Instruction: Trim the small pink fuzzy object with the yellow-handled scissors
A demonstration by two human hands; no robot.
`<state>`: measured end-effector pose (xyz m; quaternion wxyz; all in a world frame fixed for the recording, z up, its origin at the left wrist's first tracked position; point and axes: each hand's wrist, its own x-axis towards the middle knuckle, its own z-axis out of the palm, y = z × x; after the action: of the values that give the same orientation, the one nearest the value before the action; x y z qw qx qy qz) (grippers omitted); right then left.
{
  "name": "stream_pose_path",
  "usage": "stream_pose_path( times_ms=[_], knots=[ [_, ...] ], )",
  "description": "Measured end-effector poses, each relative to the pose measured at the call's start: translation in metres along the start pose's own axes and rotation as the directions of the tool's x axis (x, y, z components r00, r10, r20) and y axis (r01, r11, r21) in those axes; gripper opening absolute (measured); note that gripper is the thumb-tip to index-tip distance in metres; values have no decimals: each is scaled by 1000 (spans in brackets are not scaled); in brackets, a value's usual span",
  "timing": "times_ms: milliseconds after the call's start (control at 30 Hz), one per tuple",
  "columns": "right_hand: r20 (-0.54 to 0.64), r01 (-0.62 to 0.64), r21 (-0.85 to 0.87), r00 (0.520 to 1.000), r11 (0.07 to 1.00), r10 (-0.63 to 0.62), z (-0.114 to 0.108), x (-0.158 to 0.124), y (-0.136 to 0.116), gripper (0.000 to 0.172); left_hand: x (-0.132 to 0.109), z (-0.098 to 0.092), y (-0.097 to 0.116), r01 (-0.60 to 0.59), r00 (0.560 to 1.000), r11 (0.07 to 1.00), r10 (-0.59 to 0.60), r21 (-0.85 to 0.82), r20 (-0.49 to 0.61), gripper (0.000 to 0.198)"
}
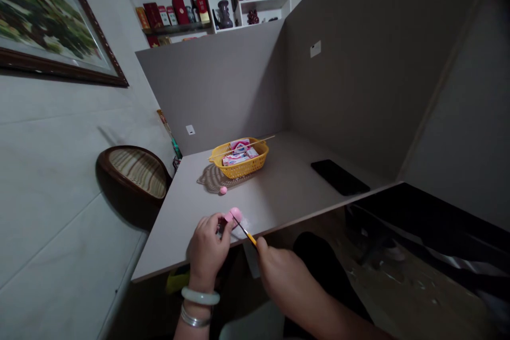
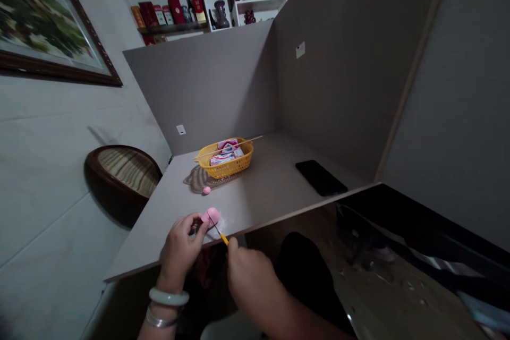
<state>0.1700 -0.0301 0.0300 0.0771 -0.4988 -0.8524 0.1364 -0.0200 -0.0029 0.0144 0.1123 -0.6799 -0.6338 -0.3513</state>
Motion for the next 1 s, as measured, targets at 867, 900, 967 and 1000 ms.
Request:
stream_pose_path(
  times_ms=[867, 900, 967, 1000],
  knots=[
    [-130, -2, 170, 991, 986, 24, 25, -7, 29, 16, -3, -10, 8, -181, 983, 980, 184, -85, 20, 15],
    [-132, 2, 175, 991, 984, 21, 25, -8, 30, 17, -3, -10, 8, -165, 986, 983, 166, -80, 14, 18],
    [-138, 14, 190, 990, 982, 13, 24, -10, 30, 17, -2, -8, 8, -136, 991, 988, 137, -70, 12, 23],
    [-144, 22, 196, 990, 980, 7, 22, -11, 29, 18, -2, -8, 8, -129, 991, 989, 130, -68, 20, 24]
  ],
)
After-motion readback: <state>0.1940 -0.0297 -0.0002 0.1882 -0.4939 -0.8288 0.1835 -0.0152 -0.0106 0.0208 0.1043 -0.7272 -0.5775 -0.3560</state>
